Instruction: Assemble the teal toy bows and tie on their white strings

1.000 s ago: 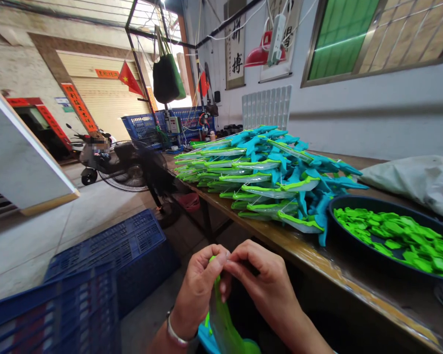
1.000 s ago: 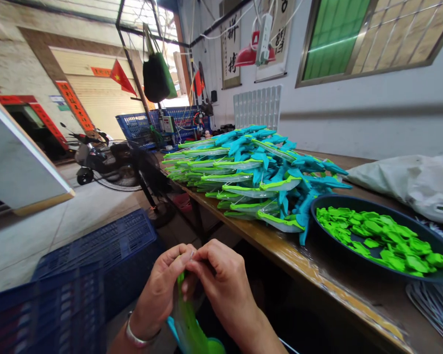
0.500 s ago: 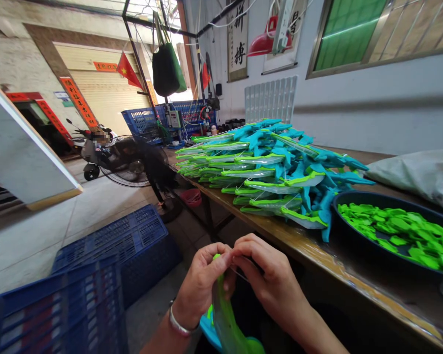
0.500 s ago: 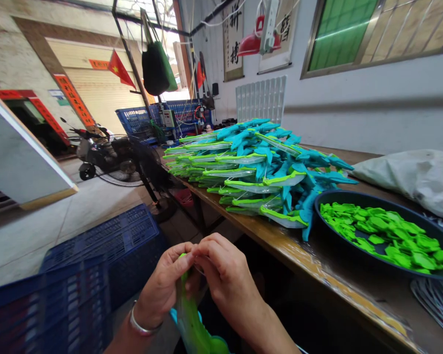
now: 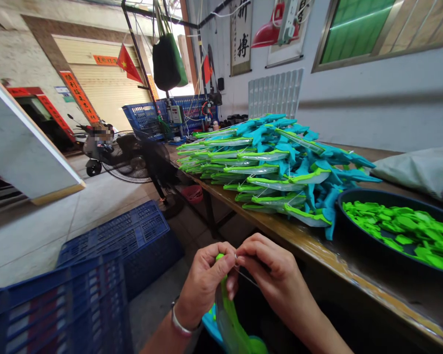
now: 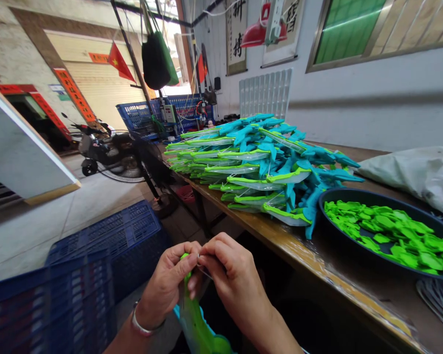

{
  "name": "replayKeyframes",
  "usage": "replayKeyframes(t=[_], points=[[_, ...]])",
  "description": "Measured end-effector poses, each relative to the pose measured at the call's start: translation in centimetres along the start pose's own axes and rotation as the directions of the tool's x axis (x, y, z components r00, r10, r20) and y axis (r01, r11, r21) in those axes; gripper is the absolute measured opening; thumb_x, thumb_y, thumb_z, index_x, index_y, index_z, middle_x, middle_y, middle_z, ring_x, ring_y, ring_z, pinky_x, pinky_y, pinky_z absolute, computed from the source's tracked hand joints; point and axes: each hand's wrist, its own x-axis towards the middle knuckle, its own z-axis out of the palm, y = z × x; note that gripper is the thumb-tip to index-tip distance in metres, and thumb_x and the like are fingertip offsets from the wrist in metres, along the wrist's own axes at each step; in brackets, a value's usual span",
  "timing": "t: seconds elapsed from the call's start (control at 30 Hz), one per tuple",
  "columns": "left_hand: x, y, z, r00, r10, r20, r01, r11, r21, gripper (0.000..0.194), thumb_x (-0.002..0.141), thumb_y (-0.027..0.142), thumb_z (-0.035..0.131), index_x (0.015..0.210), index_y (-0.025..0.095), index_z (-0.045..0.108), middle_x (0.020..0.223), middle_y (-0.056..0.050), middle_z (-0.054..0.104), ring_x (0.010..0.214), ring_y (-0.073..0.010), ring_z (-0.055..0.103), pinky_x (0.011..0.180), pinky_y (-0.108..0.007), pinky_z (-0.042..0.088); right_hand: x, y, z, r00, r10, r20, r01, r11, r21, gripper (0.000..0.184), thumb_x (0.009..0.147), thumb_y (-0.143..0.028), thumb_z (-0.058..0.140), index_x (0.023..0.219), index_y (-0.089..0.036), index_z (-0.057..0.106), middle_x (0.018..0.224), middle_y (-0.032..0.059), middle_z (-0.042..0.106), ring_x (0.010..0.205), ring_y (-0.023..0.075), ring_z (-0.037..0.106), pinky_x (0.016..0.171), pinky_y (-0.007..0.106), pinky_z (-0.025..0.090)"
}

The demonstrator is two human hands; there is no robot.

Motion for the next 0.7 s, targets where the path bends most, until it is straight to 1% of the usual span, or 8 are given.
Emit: replayKeyframes(t=[0.17,0.3,0.37,0.43,0.6,0.7], points=[[-0.2,-0.3,-0.1,1.0,0.001,-0.013,-0.001,1.0,0.006,0.027,0.092,0.04,0.069,0.083,0.016,0.063,0.049,0.006,0.051,0.039,-0.0069,0.044,0.04,-0.017,0.039,-0.6,0.0,0.7,0.99,-0.112,-0.084,0.103,0.989,-0.108,0.015,0.099,-0.01,0.058,0.089,-0.018,0.066,0.084,0.0008,0.06,0.073,0.0098,0.059,0.065,0.019,0.046],[-0.2,-0.4,0.0,0.999,-0.032,-0.041,0.032,0.999,-0.007,0.028,0.091,0.041,0.071,0.083,0.016,0.062,0.05,0.006,0.05,0.039,-0.0066,0.043,0.04,-0.017,0.039,-1.2,0.4,1.3,0.965,-0.212,-0.153,0.164,0.946,-0.279,0.014,0.099,-0.008,0.055,0.089,-0.018,0.06,0.085,0.002,0.058,0.075,0.0112,0.057,0.066,0.021,0.045],[-0.2,-0.5,0.1,0.998,-0.047,-0.049,0.046,0.999,-0.02,0.029,0.09,0.042,0.071,0.083,0.016,0.062,0.05,0.006,0.05,0.04,-0.0064,0.043,0.04,-0.017,0.038,-1.3,0.6,1.6,0.956,-0.24,-0.171,0.17,0.923,-0.344,0.014,0.099,-0.009,0.054,0.088,-0.018,0.058,0.084,0.0023,0.057,0.074,0.0119,0.055,0.065,0.023,0.044],[-0.1,-0.6,0.2,0.996,-0.062,-0.057,0.061,0.998,-0.027,0.029,0.09,0.042,0.071,0.082,0.016,0.062,0.05,0.006,0.05,0.04,-0.0062,0.042,0.041,-0.017,0.037,-1.4,0.7,1.7,0.958,-0.222,-0.181,0.151,0.928,-0.341,0.014,0.099,-0.01,0.054,0.087,-0.018,0.056,0.083,0.0017,0.056,0.073,0.0116,0.055,0.064,0.024,0.043],[-0.2,-0.7,0.4,0.995,-0.07,-0.07,0.068,0.997,-0.03,0.03,0.091,0.042,0.069,0.081,0.016,0.061,0.05,0.006,0.048,0.04,-0.0062,0.04,0.04,-0.017,0.035,-1.5,0.7,1.8,0.977,-0.129,-0.169,0.096,0.977,-0.191,0.014,0.098,-0.013,0.053,0.085,-0.019,0.055,0.08,-0.0004,0.055,0.069,0.0099,0.055,0.061,0.022,0.043],[-0.3,-0.6,0.4,0.995,-0.068,-0.068,0.067,0.998,-0.02,0.029,0.092,0.042,0.069,0.081,0.016,0.061,0.05,0.006,0.048,0.04,-0.006,0.041,0.04,-0.017,0.036,-1.5,0.6,1.7,0.98,-0.118,-0.16,0.092,0.983,-0.159,0.013,0.097,-0.013,0.054,0.085,-0.019,0.056,0.081,-0.0006,0.055,0.069,0.0098,0.055,0.06,0.022,0.043]])
